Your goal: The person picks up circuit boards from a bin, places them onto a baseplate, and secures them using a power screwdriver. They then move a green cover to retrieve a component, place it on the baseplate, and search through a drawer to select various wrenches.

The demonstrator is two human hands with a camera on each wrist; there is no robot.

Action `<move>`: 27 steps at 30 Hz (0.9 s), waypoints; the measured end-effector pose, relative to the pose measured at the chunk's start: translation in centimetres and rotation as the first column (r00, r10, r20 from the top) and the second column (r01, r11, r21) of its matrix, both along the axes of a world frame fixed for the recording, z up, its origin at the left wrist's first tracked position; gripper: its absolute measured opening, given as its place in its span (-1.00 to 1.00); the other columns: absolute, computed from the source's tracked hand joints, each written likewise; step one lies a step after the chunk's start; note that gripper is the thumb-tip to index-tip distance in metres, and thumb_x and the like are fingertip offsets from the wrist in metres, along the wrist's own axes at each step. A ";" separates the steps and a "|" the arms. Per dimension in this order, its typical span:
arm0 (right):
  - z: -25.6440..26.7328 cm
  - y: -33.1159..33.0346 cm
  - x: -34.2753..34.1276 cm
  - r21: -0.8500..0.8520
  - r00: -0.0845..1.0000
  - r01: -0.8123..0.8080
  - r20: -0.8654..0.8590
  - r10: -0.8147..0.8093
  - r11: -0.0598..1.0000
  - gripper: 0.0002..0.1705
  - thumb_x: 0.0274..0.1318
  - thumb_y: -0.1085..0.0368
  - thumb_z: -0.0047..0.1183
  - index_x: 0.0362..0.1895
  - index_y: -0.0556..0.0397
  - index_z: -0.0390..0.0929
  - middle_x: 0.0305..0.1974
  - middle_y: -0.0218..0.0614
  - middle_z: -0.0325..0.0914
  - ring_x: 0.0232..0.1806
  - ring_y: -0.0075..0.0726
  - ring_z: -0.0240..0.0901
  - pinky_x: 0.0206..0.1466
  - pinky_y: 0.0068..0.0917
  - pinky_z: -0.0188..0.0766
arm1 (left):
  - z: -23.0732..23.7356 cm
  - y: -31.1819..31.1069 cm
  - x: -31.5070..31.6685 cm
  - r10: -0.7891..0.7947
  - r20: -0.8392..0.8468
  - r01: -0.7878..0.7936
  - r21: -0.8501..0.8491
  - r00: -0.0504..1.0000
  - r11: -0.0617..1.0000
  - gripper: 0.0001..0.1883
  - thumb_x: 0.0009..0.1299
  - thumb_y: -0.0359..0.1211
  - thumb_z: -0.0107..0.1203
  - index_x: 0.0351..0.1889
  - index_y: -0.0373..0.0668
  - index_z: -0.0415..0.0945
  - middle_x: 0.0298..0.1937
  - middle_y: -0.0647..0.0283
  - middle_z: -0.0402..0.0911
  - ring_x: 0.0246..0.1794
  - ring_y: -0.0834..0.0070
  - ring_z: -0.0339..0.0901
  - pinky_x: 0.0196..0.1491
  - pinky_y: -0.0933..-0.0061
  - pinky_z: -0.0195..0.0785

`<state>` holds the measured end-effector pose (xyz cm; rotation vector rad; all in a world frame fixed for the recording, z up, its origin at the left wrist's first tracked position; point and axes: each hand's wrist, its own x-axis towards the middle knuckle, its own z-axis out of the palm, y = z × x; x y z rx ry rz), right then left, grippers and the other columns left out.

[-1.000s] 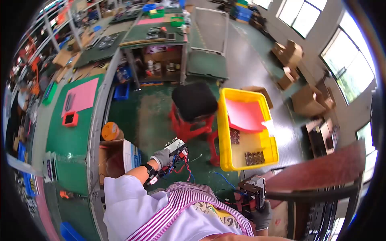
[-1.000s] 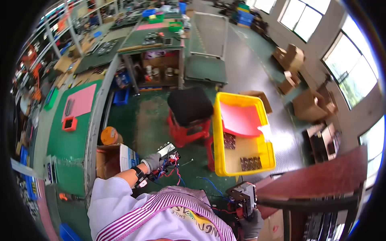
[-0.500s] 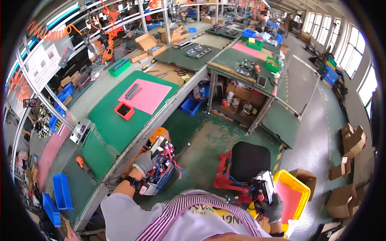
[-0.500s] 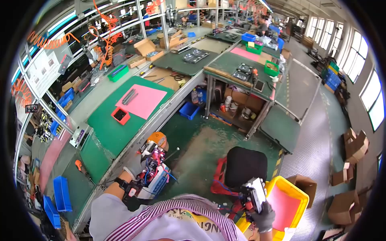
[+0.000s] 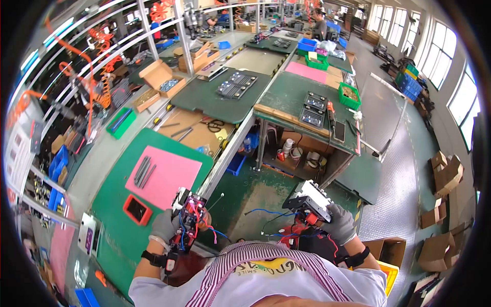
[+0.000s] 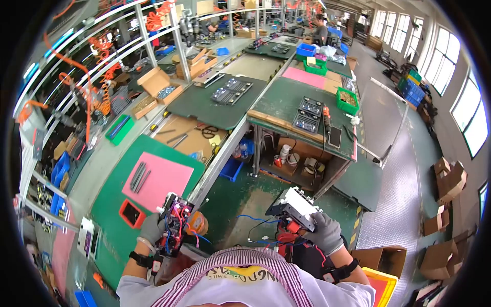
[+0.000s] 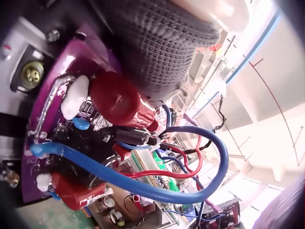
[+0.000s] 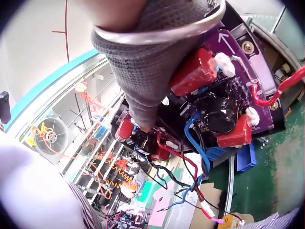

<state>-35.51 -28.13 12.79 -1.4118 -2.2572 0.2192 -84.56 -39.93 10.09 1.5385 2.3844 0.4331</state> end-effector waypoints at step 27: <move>-7.4 73.7 -18.1 -0.448 0.900 0.423 0.104 -0.423 0.788 -0.20 -0.20 -0.20 0.05 -0.05 0.25 0.34 -0.19 0.12 0.48 -0.08 0.08 0.42 -0.04 -0.22 0.30 | 2.0 64.8 -20.8 0.112 -0.214 -0.160 -0.222 0.970 0.962 -0.57 0.17 -0.08 0.01 -0.22 -0.27 0.51 -0.24 -0.09 0.54 -0.21 0.04 0.50 -0.12 0.22 0.36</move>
